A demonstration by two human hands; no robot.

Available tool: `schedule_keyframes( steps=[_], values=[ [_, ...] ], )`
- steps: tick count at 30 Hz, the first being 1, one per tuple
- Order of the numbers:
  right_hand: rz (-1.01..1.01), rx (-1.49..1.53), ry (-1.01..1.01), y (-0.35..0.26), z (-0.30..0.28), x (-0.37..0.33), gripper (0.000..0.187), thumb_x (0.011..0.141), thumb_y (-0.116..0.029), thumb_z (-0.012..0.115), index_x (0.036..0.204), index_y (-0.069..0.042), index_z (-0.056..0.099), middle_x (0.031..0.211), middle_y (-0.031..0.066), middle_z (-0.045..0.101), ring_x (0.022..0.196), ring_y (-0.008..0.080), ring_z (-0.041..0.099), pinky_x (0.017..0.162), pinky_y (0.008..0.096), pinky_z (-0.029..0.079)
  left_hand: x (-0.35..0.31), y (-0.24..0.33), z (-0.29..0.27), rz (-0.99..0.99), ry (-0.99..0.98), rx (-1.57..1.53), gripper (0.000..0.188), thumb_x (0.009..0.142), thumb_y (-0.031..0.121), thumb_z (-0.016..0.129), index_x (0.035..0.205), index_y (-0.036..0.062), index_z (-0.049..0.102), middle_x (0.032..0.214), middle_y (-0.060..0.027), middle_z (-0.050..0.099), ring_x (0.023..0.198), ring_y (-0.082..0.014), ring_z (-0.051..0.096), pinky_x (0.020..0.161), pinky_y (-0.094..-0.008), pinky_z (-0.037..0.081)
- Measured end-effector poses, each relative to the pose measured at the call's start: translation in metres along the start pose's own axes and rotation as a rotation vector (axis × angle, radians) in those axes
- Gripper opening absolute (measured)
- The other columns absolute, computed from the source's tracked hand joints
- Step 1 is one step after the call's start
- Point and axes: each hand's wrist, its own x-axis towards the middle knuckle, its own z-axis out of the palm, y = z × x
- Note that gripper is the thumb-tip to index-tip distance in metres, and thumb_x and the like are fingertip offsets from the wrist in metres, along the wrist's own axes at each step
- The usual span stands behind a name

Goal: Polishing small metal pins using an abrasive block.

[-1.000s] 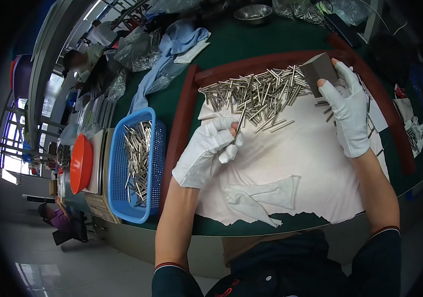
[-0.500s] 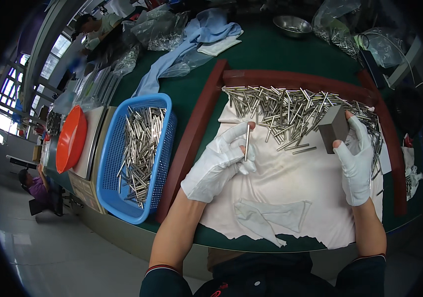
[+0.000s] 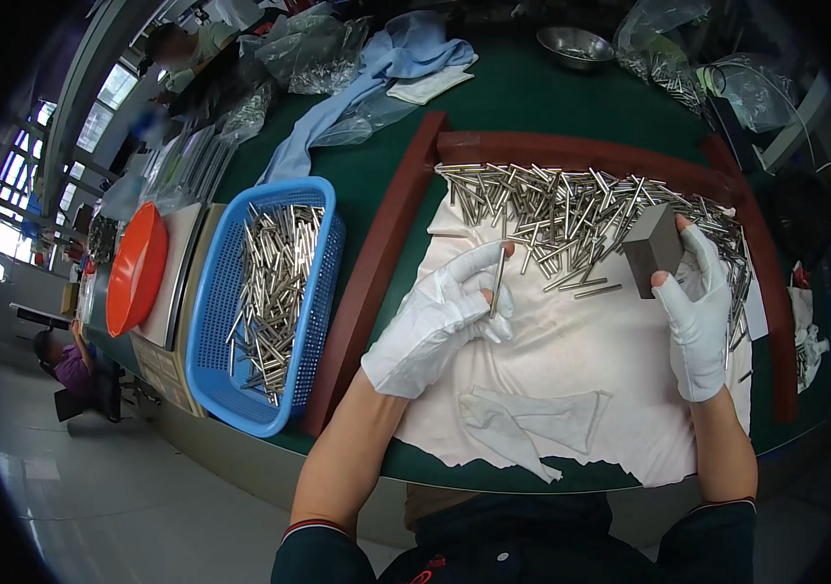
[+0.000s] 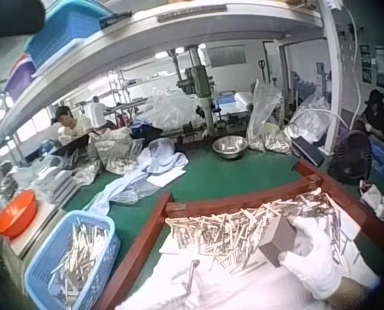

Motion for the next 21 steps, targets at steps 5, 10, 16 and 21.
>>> schedule_keyframes(
  steps=[5,10,16,21],
  values=[
    [-0.007,-0.007,0.006,-0.0028,0.0021,-0.0014,0.061,0.073,-0.006,0.069,0.129,0.003,0.046,0.119,0.008,0.049,0.112,0.0182,0.048,0.099,0.0299,0.037,-0.0013,-0.001,-0.0009,0.014,0.023,0.057,0.057,0.083,0.0,0.06,0.136,0.0002,0.04,0.084,-0.0006,0.057,0.073,-0.0068,0.054,0.07,-0.0208,0.047],
    [-0.015,-0.044,0.004,-0.0025,0.0016,-0.0021,0.061,0.073,-0.007,0.069,0.128,0.003,0.046,0.118,0.0075,0.049,0.112,0.0178,0.048,0.099,0.0298,0.038,-0.0023,0.0008,0.0024,0.007,0.031,0.075,0.058,0.082,0.001,0.063,0.136,0.0011,0.041,0.084,0.0023,0.057,0.074,-0.0044,0.053,0.072,-0.0193,0.047],
    [0.013,-0.059,0.004,-0.0055,0.0025,-0.0029,0.061,0.073,-0.008,0.07,0.129,0.002,0.047,0.118,0.0068,0.049,0.112,0.0178,0.048,0.098,0.03,0.039,-0.0039,0.001,0.005,0.042,0.03,0.144,0.052,0.085,0.004,0.054,0.135,-0.0021,0.042,0.086,-0.002,0.057,0.075,-0.0079,0.054,0.07,-0.0202,0.043],
    [0.016,-0.03,-0.007,-0.0037,0.0029,-0.0028,0.061,0.074,-0.008,0.07,0.129,0.001,0.046,0.12,0.0068,0.047,0.113,0.0179,0.047,0.099,0.0298,0.039,-0.0031,0.0008,0.0035,0.022,0.013,0.079,0.056,0.083,0.004,0.059,0.135,-0.001,0.041,0.086,0.0,0.057,0.076,-0.0064,0.055,0.072,-0.0199,0.045]
  ],
)
